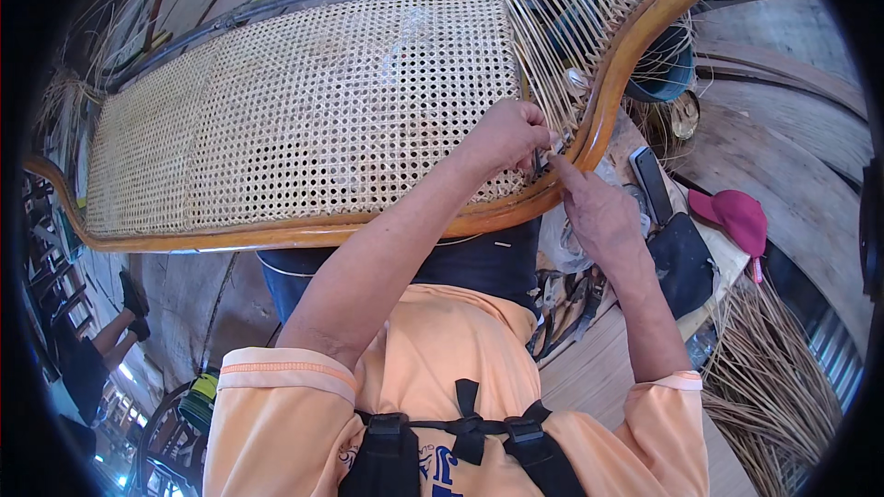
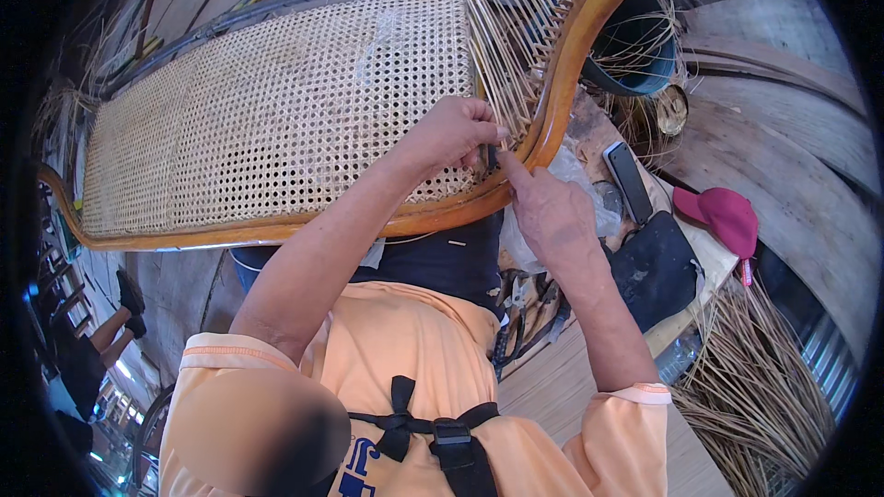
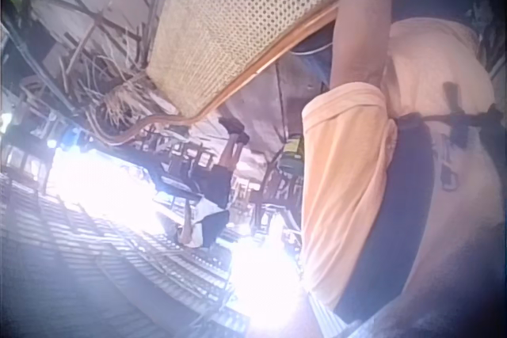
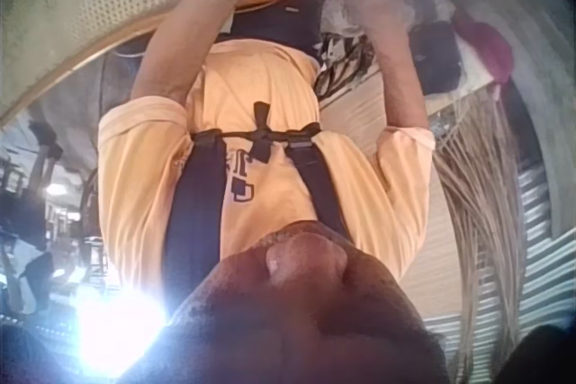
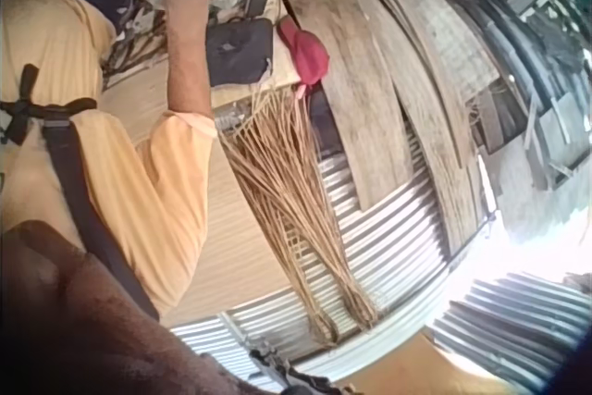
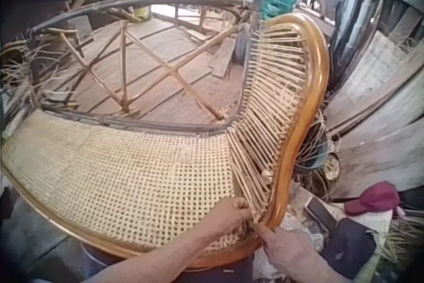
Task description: Weaving and securing rattan strands to repair a furniture frame.
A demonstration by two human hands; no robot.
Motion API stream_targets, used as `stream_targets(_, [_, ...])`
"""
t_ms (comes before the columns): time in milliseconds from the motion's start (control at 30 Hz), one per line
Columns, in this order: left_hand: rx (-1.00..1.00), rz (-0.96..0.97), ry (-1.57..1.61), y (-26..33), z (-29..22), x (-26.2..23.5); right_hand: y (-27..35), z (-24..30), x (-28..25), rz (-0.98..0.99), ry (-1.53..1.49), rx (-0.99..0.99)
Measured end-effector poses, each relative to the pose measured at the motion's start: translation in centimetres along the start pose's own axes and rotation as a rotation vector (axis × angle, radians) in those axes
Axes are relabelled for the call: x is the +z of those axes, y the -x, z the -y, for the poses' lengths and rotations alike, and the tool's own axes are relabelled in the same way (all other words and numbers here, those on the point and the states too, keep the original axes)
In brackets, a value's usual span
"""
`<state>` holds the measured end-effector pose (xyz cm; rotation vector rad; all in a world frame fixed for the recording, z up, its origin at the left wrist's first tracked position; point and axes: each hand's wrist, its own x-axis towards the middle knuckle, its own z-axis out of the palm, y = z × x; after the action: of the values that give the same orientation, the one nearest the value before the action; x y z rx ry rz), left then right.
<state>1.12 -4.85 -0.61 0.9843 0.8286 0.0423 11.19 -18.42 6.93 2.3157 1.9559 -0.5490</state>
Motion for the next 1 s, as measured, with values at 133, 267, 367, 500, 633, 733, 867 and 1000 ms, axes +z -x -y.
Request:
stream_targets(133, [0.039, -0.002, -0.031, -0.2, 0.1, 0.1, 0.0, -0.1, -0.1, 0.111, 0.154, 0.023])
stream_targets(267, [0.037, -0.015, -0.052, -0.1, 0.2, 0.0, 0.3, 0.3, -0.3, 0.224, 0.228, 0.019])
stream_targets(367, [0.016, -0.034, -0.053, -0.1, 0.5, -0.1, 0.2, 0.2, -0.3, 0.233, 0.226, 0.0])
stream_targets(500, [0.068, -0.103, -0.177, -0.3, 0.2, 0.6, 0.7, -0.1, -0.4, 0.199, 0.219, 0.03])
stream_targets(633, [0.033, -0.092, -0.175, 0.2, -0.6, 0.5, 2.2, -3.7, 0.5, -0.186, -0.279, 0.168])
stream_targets(733, [-0.008, -0.07, -0.167, 0.9, -1.2, 0.4, 2.1, -7.9, 0.5, -0.508, -0.507, 0.44])
stream_targets(867, [-0.047, -0.026, -0.315, 0.9, -1.5, 0.7, 0.9, -13.5, 4.4, -0.534, -0.481, 0.484])
stream_targets(1000, [-0.053, -0.074, -0.302, 1.2, -1.3, 1.2, -2.8, -15.2, 8.3, -0.512, -0.523, 0.492])
